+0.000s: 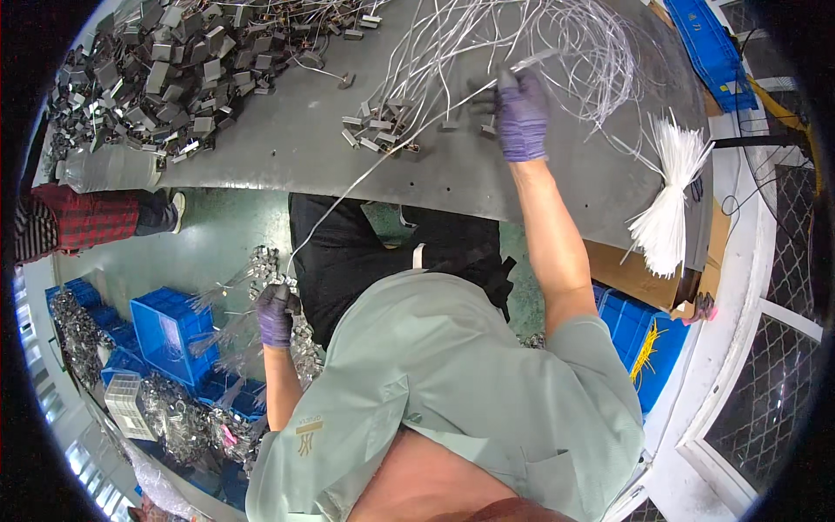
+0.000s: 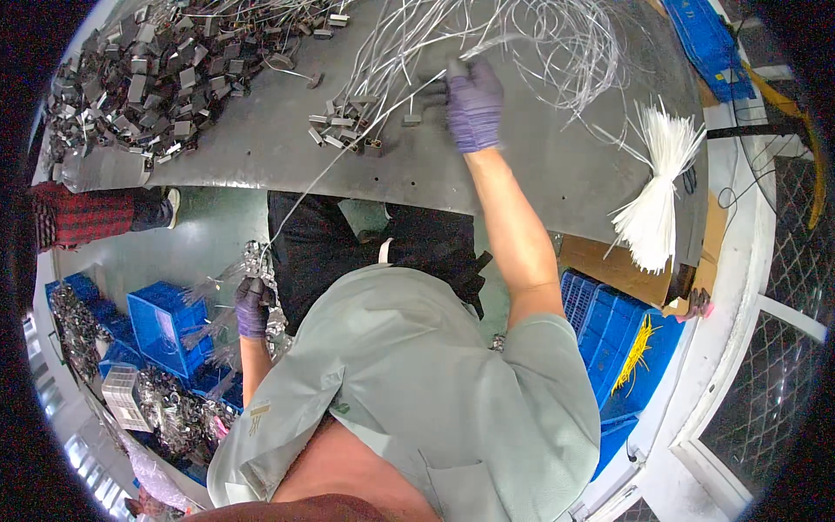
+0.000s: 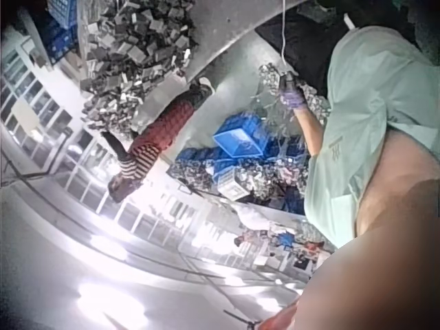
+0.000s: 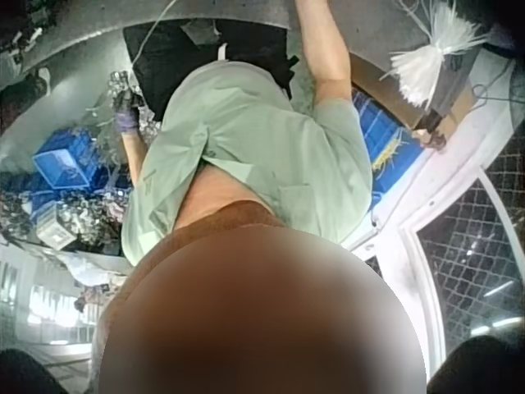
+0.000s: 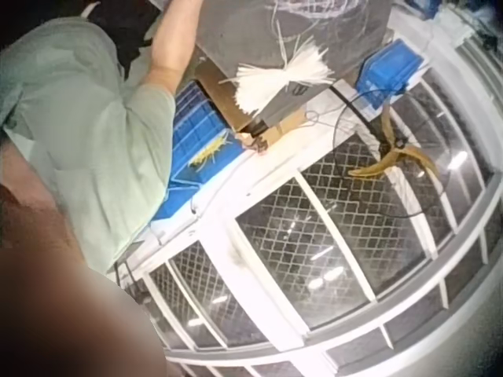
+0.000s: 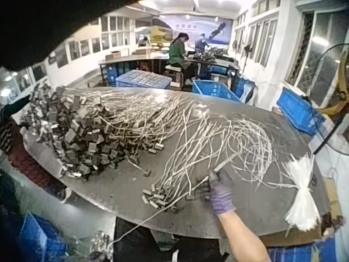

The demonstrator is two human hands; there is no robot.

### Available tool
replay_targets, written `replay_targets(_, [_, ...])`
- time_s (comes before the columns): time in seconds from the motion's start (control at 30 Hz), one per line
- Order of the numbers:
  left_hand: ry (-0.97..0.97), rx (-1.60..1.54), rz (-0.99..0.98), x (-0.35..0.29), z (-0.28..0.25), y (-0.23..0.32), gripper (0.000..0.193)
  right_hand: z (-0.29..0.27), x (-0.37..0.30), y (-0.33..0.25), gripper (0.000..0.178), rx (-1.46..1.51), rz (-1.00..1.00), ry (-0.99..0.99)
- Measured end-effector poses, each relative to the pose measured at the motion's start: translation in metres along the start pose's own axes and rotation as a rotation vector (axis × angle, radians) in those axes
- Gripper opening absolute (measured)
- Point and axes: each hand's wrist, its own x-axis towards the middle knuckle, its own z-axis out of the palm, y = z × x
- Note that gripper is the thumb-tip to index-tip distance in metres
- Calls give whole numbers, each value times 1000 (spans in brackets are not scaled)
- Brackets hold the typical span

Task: Assembling and organizing electronic wire bundles and components at a manual assembly station.

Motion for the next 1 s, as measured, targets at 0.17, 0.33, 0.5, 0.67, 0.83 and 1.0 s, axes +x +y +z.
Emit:
replay_targets(0.17, [-39, 164, 24, 5, 6, 9, 33, 33, -23, -21, 24, 186, 148, -233])
replay_targets(0.33, [-81, 220, 31, 6, 57, 48, 32, 69, -32, -31, 22, 25, -39, -623])
replay_targets(0.5, [-7, 303, 67, 2, 67, 58, 37, 49, 3, -70, 30, 166, 79, -436])
replay_targets(0.67, [-125, 192, 94, 16, 115, 98, 37, 103, -39, -45, 31, -205, -1, -727])
replay_targets(0.83, [-186, 32, 218, 45, 140, 113, 42, 130, -82, -51, 31, 86, 240, -771])
replay_targets(1.0, [-143, -43, 192, 69, 158, 125, 49, 128, -59, -64, 30, 97, 241, -706])
